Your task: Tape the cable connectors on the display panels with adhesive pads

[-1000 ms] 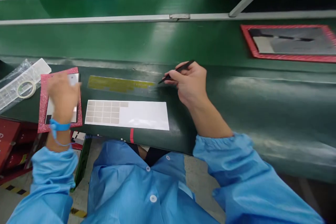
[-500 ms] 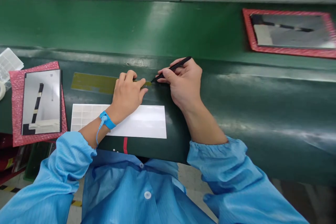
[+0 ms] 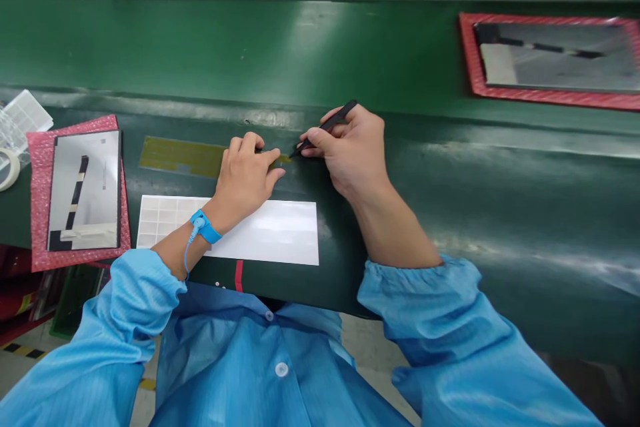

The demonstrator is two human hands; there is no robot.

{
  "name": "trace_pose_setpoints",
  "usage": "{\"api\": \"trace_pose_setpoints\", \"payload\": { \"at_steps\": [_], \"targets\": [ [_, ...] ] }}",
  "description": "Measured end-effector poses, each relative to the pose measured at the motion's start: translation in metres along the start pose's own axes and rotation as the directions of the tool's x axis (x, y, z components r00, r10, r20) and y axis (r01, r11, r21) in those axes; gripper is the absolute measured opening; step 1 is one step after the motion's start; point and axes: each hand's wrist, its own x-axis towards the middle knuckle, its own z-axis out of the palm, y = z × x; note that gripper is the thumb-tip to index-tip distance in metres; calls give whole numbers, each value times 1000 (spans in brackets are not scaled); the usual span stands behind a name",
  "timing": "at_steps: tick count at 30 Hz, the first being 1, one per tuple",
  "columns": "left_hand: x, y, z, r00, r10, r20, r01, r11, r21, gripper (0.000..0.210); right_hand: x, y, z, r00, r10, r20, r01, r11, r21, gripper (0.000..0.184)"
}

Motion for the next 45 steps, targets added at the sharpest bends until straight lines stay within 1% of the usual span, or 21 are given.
{"api": "trace_pose_setpoints", "payload": {
  "at_steps": [6,12,14,19,22,28,32,40,45],
  "targets": [
    [1,-4,4,1000,9,-29,-10,999,-30,26,-1,2,3,999,-33,-28,35,996,85,28],
    [0,-7,4,999,15,-41,-16,999,-36,25,-1,1,-10,1000,21,0,-20,980,199,28],
    [0,-7,4,999,13,-43,-14,1000,-27,25,-2,0,-15,1000,13,-7,-11,978,211,27],
    [1,-6,4,1000,8,-27,-8,1000,-9,29,-7,-2,-14,998,-54,-14,56,985,163,28],
    [2,-5,4,1000,7,-20,-7,1000,-10,26,-6,-3,-9,997,-75,2,74,989,132,27],
    [3,-4,3,1000,6,-10,-6,1000,-23,25,2,-1,-6,998,-4,67,-2,996,90,30],
    [3,-4,3,1000,9,-9,-9,1000,-27,24,4,-1,-7,995,-1,104,-8,996,85,31],
    [3,-3,4,1000,7,-3,-7,999,-42,31,1,-2,-9,998,-20,57,16,998,68,28],
    [2,-1,4,1000,8,-5,-8,999,-38,31,0,-2,-10,998,-30,52,28,999,38,26]
  ]
}}
